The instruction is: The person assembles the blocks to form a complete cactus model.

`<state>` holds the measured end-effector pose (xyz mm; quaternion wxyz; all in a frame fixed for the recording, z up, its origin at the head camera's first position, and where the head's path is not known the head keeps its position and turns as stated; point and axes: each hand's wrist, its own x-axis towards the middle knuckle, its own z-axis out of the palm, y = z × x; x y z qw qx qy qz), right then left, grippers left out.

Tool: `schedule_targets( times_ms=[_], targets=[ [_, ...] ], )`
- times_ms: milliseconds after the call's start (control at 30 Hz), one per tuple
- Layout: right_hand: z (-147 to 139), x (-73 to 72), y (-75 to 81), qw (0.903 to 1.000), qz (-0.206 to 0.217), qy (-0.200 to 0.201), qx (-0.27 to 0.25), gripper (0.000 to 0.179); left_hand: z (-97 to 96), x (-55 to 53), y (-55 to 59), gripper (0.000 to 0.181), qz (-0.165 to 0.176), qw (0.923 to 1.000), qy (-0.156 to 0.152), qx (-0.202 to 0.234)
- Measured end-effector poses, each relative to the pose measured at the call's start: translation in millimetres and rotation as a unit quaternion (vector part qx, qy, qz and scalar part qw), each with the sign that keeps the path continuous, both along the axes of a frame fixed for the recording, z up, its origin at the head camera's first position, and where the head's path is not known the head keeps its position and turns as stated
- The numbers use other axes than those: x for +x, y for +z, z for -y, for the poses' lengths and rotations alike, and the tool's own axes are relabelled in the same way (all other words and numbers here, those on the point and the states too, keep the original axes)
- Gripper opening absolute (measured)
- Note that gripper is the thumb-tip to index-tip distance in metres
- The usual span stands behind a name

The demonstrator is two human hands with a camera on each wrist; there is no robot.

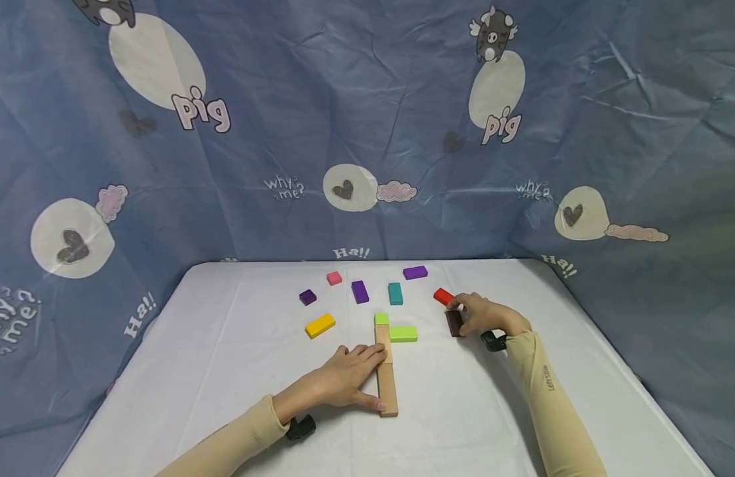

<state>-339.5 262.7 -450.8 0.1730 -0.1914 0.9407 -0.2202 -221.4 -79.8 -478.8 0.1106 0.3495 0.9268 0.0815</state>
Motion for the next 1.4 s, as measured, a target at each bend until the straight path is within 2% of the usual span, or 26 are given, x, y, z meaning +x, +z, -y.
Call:
schedule_targets(
  times_ms=[233,500,700,900,1067,1400],
  targets=[
    [-1,-0.1,0.8,0.999,-0.02,-0.001,0.039,0.056,-0.4,1.9,1.5,0.101,0.006,1.0,-0.001,0.002],
    [-2,-1.1,-2.2,0.9986,-0.025,-0.009,0.046,0.053,0.0,2.9,3.2,0.101,0.007,1.0,-0.001,0.001],
    [4,-2.4,-2.6,0.9988,-0.041,0.009,0.023,0.052,0.9,1.2,0.0,0.101,0.006,1.0,0.004,-0.001],
    [17,-6.3,-8.8,0.9953,-0.086,0.044,0.006,0.051,1.9,0.5,0.2,0.101,0.006,1.0,0.003,0.001],
    [31,-9.4,-14.6,0.9912,-0.12,0.056,0.007,0.052,2.0,0.8,2.6,0.1,0.002,1.0,-0.007,0.003],
    [50,-13.0,-19.5,0.9881,-0.136,0.072,-0.005,0.051,1.0,0.3,1.7,0.102,-0.001,1.0,-0.006,-0.006]
  ],
)
